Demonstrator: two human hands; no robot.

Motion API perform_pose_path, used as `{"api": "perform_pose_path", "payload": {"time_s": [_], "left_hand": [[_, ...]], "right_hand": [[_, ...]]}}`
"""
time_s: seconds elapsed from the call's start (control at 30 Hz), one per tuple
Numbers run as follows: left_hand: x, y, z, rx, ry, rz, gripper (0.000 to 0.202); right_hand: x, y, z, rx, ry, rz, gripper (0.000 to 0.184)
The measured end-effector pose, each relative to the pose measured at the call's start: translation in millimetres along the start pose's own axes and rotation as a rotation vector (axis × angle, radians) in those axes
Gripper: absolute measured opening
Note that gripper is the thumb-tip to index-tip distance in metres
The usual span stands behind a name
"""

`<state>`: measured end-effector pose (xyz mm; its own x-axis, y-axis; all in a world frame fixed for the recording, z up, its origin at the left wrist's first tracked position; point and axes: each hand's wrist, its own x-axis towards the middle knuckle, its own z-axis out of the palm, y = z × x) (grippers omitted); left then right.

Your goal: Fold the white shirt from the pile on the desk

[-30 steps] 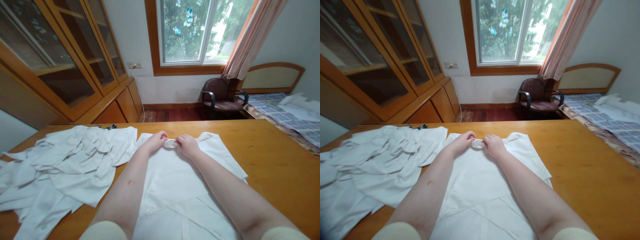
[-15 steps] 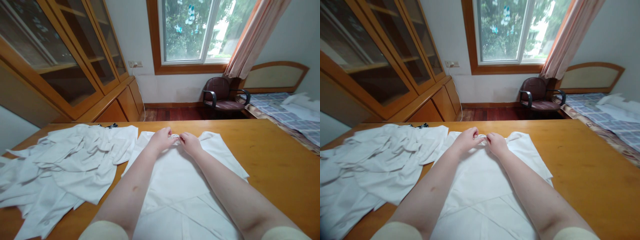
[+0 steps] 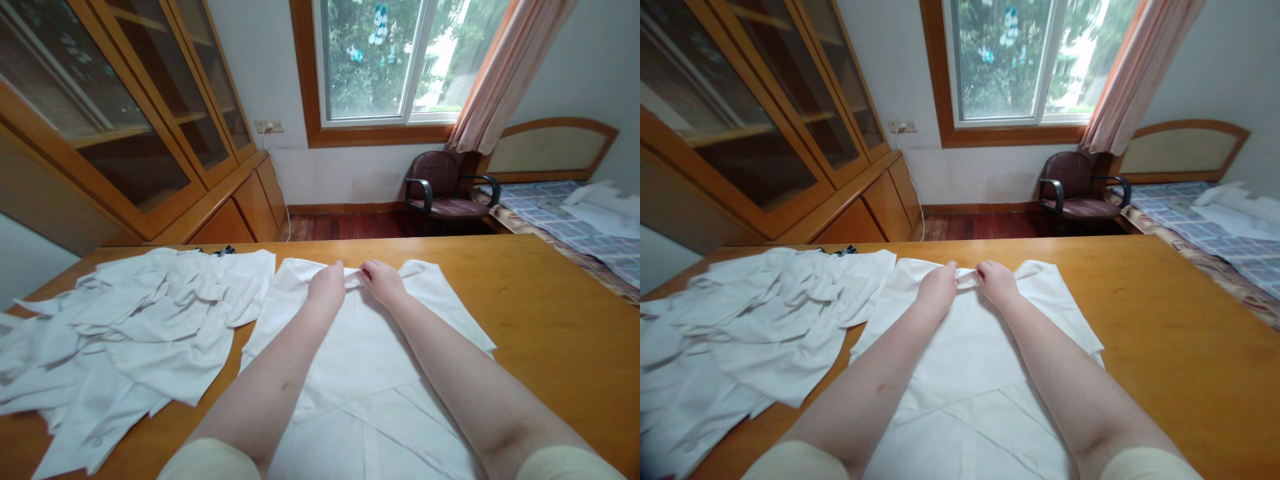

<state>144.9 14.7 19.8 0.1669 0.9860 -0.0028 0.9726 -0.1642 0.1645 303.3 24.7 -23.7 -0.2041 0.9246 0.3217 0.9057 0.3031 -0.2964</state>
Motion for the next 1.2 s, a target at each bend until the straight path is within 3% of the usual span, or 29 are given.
{"api": "perform_pose_path", "payload": {"time_s": [0.23,0.47,0.57,0.8,1.03,1.2], "left_hand": [[-2,9,1.5,0.102,-0.072,0.007,0.042],[-1,3,9.3,0.075,0.166,0.159,0.015],[3,-4,11.5,0.058,0.137,0.176,0.019],[9,-13,12.9,0.057,0.059,0.055,0.025],[10,-13,11.0,0.083,0.069,0.092,0.02],[10,-12,8.8,0.081,0.047,0.042,0.025]], "right_hand": [[-1,-3,-4,-0.034,-0.038,-0.023,0.019],[-1,-6,-6,-0.083,-0.084,-0.077,0.024],[0,-6,-7,-0.086,-0.1,-0.07,0.027],[6,-3,-18,-0.174,-0.269,-0.185,0.028],[12,12,-23,-0.202,-0.179,-0.067,0.025],[13,21,-20,-0.173,-0.095,-0.012,0.026]]}}
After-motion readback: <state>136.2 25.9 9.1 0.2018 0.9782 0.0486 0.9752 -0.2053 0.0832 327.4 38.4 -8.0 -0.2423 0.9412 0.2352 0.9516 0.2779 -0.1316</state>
